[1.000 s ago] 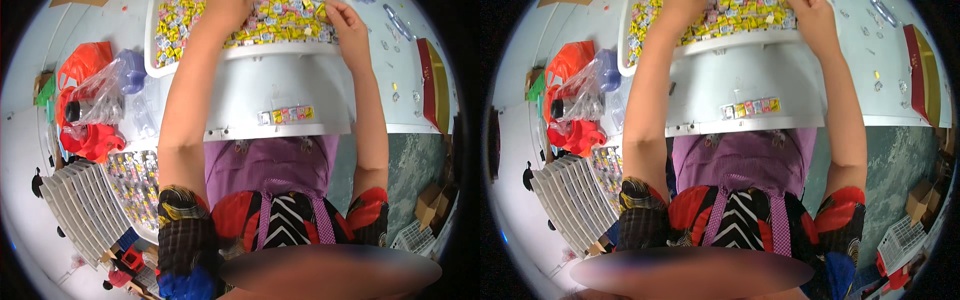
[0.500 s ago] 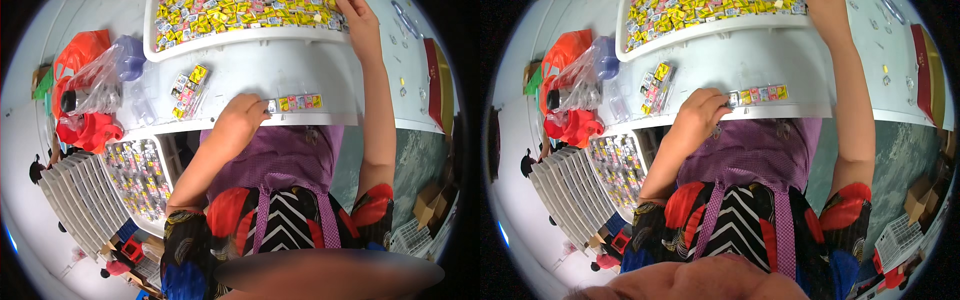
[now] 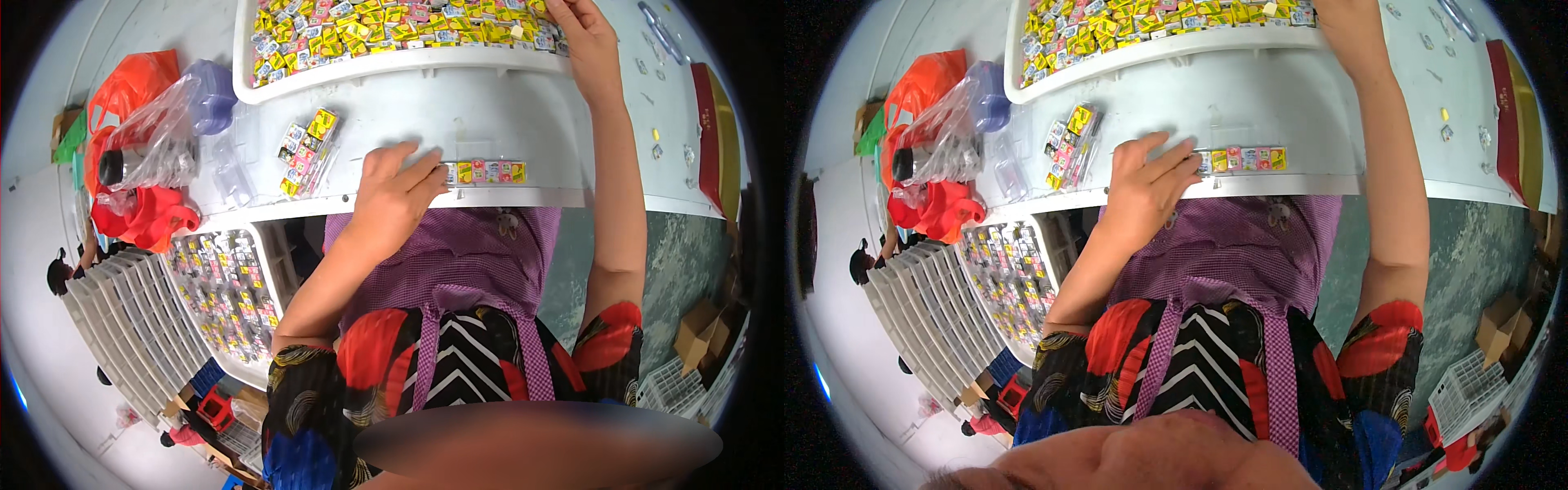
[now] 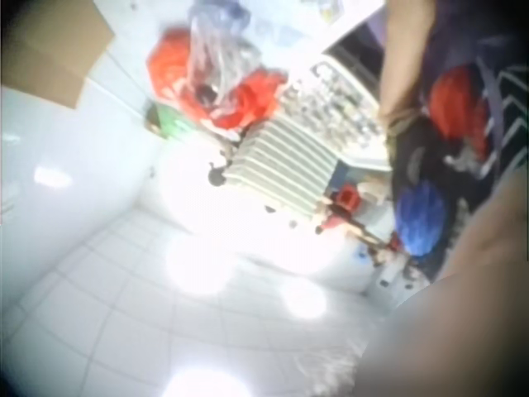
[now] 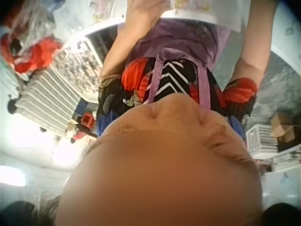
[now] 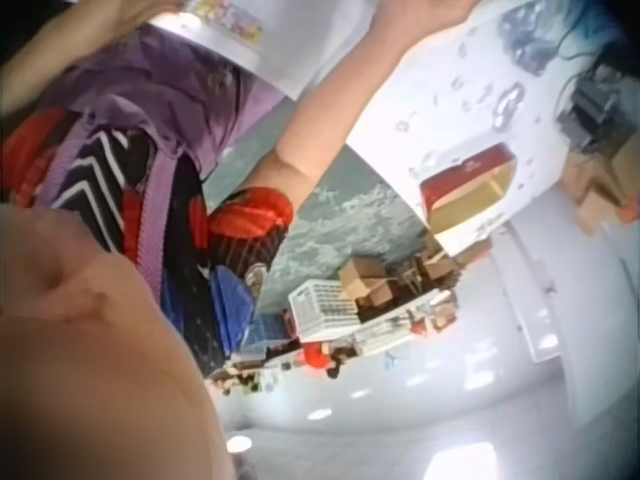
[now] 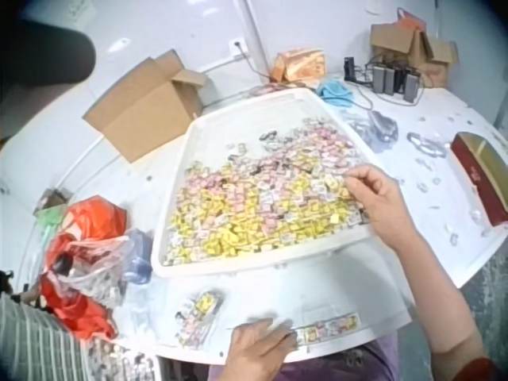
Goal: Sorting and packaging small colorful square stickers into plastic trays.
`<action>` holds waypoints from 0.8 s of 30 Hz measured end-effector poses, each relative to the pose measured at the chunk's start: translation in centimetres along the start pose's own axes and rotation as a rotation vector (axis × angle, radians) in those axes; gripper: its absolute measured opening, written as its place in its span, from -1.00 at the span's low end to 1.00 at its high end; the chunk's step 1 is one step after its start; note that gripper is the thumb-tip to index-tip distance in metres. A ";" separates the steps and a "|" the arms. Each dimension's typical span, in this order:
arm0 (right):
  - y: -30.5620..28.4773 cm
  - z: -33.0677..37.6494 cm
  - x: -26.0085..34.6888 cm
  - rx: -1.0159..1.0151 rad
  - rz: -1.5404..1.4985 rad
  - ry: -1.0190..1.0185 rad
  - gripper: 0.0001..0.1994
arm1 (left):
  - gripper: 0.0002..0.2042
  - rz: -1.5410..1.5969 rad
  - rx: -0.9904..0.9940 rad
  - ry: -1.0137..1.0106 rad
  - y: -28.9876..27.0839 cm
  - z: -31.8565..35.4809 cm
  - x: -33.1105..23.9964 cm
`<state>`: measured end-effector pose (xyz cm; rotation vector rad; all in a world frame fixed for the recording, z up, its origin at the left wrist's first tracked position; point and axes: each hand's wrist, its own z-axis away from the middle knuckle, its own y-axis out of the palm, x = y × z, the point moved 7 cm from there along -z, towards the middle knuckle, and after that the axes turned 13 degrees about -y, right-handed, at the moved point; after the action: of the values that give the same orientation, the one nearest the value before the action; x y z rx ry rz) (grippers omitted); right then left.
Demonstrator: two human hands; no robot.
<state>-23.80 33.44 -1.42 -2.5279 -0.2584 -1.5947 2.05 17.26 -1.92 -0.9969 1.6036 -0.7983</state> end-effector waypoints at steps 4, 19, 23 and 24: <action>0.5 0.0 0.3 0.017 0.011 0.000 -0.87 | -0.58 -0.098 0.039 -0.019 0.9 2.4 -0.4; 1.0 -0.3 -0.4 0.032 -0.030 -0.025 -0.86 | -0.38 -0.074 0.134 0.165 4.1 -0.5 -4.7; 0.6 -0.2 -0.3 0.025 -0.070 -0.029 -0.85 | -0.39 -0.143 0.214 0.134 5.0 -0.2 -3.5; 0.1 -0.1 -0.2 0.004 -0.044 -0.026 -0.84 | -0.39 -0.141 0.199 0.117 4.8 -0.1 -3.2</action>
<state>-23.94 33.34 -1.57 -2.5585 -0.3217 -1.5766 1.37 22.21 -4.74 -0.9408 1.5300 -1.1081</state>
